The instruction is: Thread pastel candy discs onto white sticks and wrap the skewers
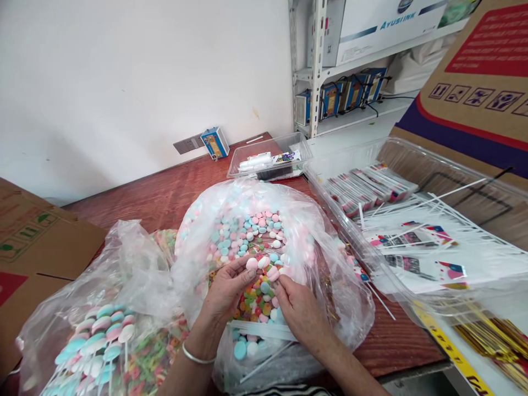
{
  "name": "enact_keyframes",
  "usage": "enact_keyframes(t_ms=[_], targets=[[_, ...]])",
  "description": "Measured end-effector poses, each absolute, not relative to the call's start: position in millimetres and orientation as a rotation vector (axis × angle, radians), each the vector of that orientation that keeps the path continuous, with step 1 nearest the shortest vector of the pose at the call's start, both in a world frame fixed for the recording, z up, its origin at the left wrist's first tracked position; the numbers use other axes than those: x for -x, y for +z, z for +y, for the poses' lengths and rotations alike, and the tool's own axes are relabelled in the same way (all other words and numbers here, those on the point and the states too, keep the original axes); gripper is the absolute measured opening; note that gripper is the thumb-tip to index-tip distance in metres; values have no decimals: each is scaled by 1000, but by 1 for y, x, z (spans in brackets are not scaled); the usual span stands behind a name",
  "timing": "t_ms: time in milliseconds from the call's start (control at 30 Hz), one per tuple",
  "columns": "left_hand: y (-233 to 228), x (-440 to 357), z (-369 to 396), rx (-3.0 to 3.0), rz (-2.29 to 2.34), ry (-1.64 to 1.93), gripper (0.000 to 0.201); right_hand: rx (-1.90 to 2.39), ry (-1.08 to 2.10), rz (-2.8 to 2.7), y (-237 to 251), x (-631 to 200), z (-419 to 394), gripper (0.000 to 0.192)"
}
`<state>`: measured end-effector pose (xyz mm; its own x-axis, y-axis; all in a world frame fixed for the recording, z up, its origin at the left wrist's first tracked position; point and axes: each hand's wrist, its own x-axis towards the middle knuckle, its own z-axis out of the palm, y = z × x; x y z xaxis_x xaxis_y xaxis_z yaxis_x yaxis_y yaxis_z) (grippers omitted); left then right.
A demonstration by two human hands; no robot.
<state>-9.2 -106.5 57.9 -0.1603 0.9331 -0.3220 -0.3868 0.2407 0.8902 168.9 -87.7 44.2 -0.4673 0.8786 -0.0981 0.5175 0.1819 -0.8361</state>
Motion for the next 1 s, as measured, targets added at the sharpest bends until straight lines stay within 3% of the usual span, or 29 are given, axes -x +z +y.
enact_keyframes(t_ms=[300, 667, 1000], targets=[[52, 18, -104, -749, 1513, 1400, 41, 1188, 1429, -2022, 53, -175, -103, 34], [58, 12, -106, -780, 1428, 1368, 37, 1229, 1505, -1909, 54, -174, -100, 31], [48, 3, -106, -962, 1563, 1438, 27, 1211, 2007, -1413, 59, -157, -113, 34]])
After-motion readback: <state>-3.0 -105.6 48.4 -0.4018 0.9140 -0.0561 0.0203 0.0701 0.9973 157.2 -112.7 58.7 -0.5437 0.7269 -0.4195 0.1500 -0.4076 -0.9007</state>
